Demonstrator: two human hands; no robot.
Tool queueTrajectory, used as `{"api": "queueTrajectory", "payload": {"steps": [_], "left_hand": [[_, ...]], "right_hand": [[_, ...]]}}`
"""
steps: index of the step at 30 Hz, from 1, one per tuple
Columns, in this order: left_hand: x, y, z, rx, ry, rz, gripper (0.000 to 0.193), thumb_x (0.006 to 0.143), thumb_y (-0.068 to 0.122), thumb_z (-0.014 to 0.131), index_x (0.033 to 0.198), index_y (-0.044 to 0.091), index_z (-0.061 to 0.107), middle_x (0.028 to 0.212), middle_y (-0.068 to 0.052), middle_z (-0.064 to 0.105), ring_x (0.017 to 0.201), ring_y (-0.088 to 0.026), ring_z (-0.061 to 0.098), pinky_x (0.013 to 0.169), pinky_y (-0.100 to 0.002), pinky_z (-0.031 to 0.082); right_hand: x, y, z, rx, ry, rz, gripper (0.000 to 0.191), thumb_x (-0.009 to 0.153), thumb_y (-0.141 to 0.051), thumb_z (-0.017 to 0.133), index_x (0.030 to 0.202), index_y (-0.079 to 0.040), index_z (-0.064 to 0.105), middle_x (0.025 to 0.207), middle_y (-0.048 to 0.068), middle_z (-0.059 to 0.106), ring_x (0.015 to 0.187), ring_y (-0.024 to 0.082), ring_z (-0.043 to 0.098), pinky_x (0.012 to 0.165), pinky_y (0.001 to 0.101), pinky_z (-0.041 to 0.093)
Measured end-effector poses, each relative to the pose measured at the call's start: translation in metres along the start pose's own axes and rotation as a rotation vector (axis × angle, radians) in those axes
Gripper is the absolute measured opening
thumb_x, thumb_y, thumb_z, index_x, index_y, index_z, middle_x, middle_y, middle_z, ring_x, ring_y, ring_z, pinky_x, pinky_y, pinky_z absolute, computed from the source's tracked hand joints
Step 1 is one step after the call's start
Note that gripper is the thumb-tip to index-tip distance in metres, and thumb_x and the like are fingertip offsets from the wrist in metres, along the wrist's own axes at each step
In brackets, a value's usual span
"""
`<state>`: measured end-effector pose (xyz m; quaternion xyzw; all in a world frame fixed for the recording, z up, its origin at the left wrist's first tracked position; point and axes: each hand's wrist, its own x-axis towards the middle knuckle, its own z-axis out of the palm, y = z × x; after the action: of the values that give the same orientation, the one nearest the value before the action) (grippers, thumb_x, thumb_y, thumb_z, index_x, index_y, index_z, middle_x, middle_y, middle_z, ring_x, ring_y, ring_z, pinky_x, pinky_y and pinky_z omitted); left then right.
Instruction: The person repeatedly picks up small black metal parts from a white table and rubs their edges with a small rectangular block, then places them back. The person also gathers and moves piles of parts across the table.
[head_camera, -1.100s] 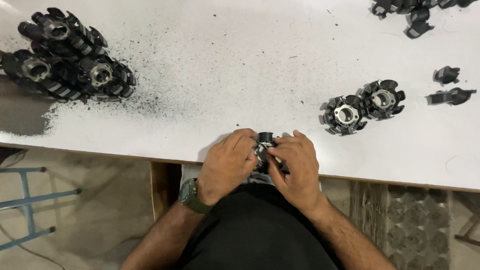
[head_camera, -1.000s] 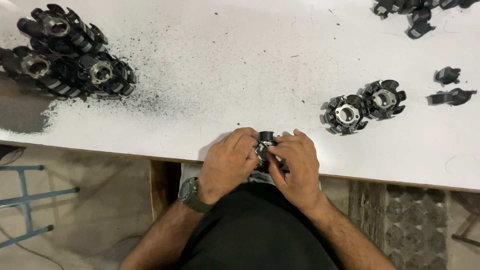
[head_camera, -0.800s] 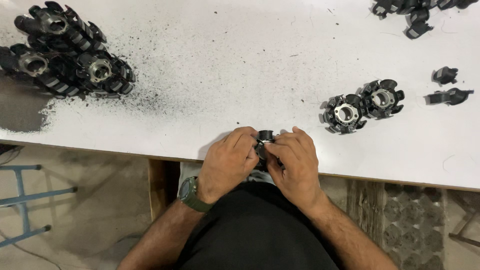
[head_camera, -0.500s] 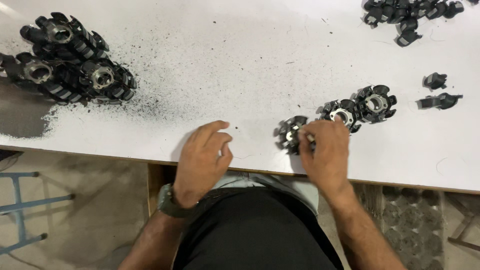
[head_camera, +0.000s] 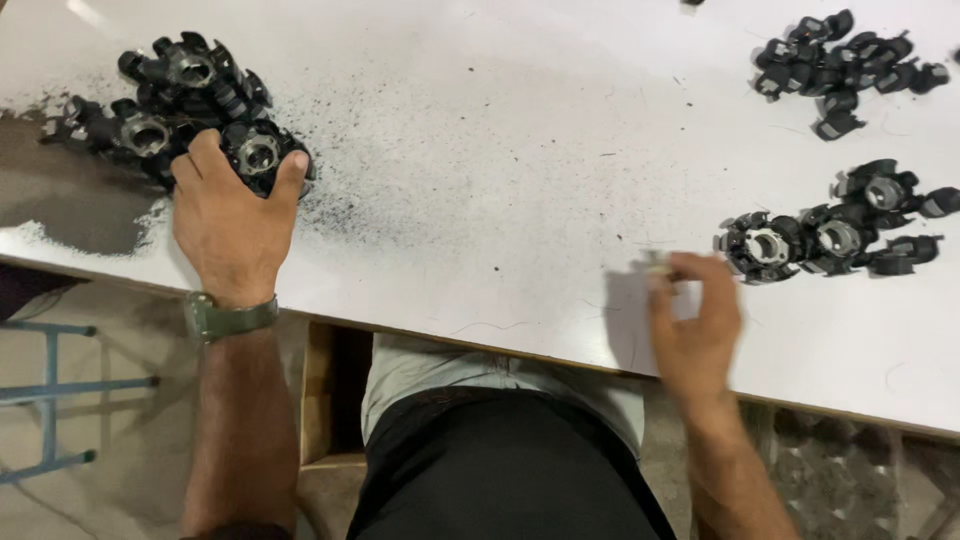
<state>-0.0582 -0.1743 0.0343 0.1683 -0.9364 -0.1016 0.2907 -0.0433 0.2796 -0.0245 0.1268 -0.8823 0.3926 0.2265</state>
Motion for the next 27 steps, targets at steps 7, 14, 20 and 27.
{"api": "queueTrajectory", "payload": {"steps": [7, 14, 20, 27], "left_hand": [[0.000, 0.014, 0.039, 0.057, 0.014, 0.211, 0.061, 0.093, 0.034, 0.088, 0.129, -0.002, 0.054, 0.124, -0.022, 0.050, 0.112, -0.039, 0.059, 0.078, -0.049, 0.056], [-0.033, 0.073, 0.004, -0.293, -0.439, 0.440, 0.075, 0.070, 0.025, 0.087, 0.133, 0.001, 0.056, 0.136, -0.026, 0.049, 0.119, -0.045, 0.058, 0.092, -0.053, 0.054], [-0.033, 0.097, -0.017, -0.430, -0.728, 0.471, 0.074, 0.071, 0.023, 0.083, 0.136, 0.006, 0.054, 0.146, -0.020, 0.049, 0.129, -0.039, 0.054, 0.101, -0.050, 0.052], [-0.068, 0.078, -0.003, -0.488, -0.377, 0.337, 0.113, 0.059, 0.034, 0.088, 0.147, -0.007, 0.031, 0.148, -0.033, 0.041, 0.135, -0.048, 0.047, 0.107, -0.053, 0.045]], "right_hand": [[-0.037, -0.119, 0.062, 0.433, -0.615, -0.387, 0.016, 0.096, -0.009, 0.072, 0.110, -0.007, 0.064, 0.109, 0.011, 0.068, 0.116, 0.028, 0.066, 0.119, 0.0482, 0.047], [-0.036, -0.099, 0.021, 0.547, -0.605, -0.246, 0.013, 0.100, -0.012, 0.068, 0.112, -0.008, 0.063, 0.109, 0.009, 0.070, 0.117, 0.025, 0.069, 0.123, 0.0545, 0.043], [-0.016, -0.030, -0.026, 0.240, -0.315, -0.010, 0.019, 0.096, -0.008, 0.065, 0.114, -0.006, 0.062, 0.111, 0.012, 0.071, 0.114, 0.027, 0.070, 0.119, 0.0533, 0.044], [-0.017, -0.030, -0.040, 0.054, -0.282, -0.103, 0.019, 0.079, -0.002, 0.067, 0.097, -0.006, 0.063, 0.099, 0.013, 0.066, 0.109, 0.032, 0.069, 0.113, 0.0516, 0.045]]}}
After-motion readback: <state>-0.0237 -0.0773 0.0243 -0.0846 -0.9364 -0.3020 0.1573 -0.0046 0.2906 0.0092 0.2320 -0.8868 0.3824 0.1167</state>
